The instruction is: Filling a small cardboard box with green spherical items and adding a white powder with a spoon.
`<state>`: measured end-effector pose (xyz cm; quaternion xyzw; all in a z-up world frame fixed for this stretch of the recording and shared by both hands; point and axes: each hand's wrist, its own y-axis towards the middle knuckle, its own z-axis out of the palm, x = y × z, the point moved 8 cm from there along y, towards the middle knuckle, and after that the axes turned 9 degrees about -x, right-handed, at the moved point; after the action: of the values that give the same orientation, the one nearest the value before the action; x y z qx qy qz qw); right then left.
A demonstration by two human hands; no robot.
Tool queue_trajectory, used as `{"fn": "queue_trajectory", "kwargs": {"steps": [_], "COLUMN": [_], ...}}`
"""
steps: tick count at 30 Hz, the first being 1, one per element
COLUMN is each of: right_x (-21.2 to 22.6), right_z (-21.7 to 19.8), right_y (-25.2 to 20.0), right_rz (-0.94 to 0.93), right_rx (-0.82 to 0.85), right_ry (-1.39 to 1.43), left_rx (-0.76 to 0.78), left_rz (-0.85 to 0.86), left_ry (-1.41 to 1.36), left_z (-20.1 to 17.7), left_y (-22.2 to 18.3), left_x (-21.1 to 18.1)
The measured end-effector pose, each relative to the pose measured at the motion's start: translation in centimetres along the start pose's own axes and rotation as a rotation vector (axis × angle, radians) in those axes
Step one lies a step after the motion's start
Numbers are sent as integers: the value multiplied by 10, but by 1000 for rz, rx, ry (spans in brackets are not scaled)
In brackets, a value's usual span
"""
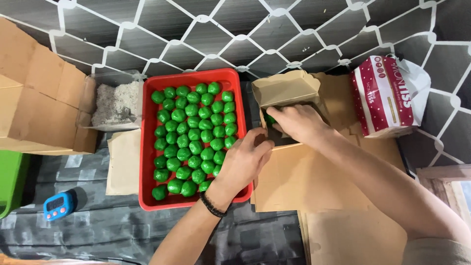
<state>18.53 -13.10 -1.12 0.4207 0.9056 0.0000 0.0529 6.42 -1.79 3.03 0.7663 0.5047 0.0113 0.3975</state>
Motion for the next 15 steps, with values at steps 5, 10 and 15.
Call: {"fn": "queue_trajectory", "kwargs": {"steps": [5,10,15], "right_x": [-1,0,-4], "right_z": [6,6,13], "right_y": [1,3,3], "right_rz": [-20,-25,8], "right_rx": [-30,-45,-42], "right_ry": [32,27,-31], "left_rx": [26,54,81], "left_rz": [-37,-50,-77], "left_ry": [-16,-22,-35], "left_z": [3,8,9], "left_y": [-2,-3,-3], "left_x": [4,7,8]}}
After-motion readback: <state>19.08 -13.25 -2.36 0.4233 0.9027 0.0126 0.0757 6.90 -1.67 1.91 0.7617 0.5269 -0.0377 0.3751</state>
